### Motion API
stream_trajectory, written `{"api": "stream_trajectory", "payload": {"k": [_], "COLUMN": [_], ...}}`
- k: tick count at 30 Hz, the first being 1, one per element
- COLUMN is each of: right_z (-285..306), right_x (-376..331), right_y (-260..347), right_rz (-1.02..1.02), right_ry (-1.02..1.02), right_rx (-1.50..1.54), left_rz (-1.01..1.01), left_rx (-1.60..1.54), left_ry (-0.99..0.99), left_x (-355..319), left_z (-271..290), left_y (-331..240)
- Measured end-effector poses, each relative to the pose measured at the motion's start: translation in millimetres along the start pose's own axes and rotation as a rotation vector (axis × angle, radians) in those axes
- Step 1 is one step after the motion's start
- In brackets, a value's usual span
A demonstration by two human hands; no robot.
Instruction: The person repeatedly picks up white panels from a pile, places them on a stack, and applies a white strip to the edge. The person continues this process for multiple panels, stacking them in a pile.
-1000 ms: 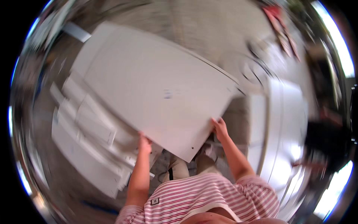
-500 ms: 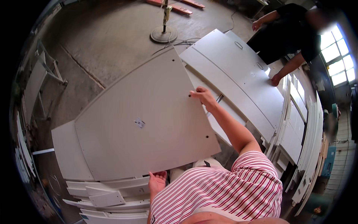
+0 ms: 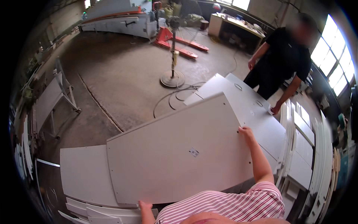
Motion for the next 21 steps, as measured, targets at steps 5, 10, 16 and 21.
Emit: {"api": "stream_trajectory", "payload": {"k": [5, 10, 16, 21], "right_z": [34, 40, 54, 44], "right_x": [15, 17, 24, -2], "right_y": [-35, -30, -73, -102], "right_rz": [-0.037, -0.001, 0.027, -0.135], "right_ry": [-0.269, -0.306, -0.324, -0.374], "right_rx": [-0.166, -0.305, -0.632, -0.689], "left_rz": [0.246, 0.250, 0.228, 0.224], "left_rx": [-0.325, -0.337, -0.311, -0.245], "left_ry": [-0.065, -0.103, -0.081, -0.063], "left_x": [4, -11, -6, 20], "left_z": [-41, -51, -64, -57], "left_y": [14, 12, -9, -41]}}
Point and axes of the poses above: each hand's wrist, its own x-axis towards the middle knuckle, its own z-axis out of the back of the hand, y = z × x, the point moved 5 cm from there along x, towards the middle knuckle, and after that the axes turned 2 degrees about x, right-handed, at the moved point
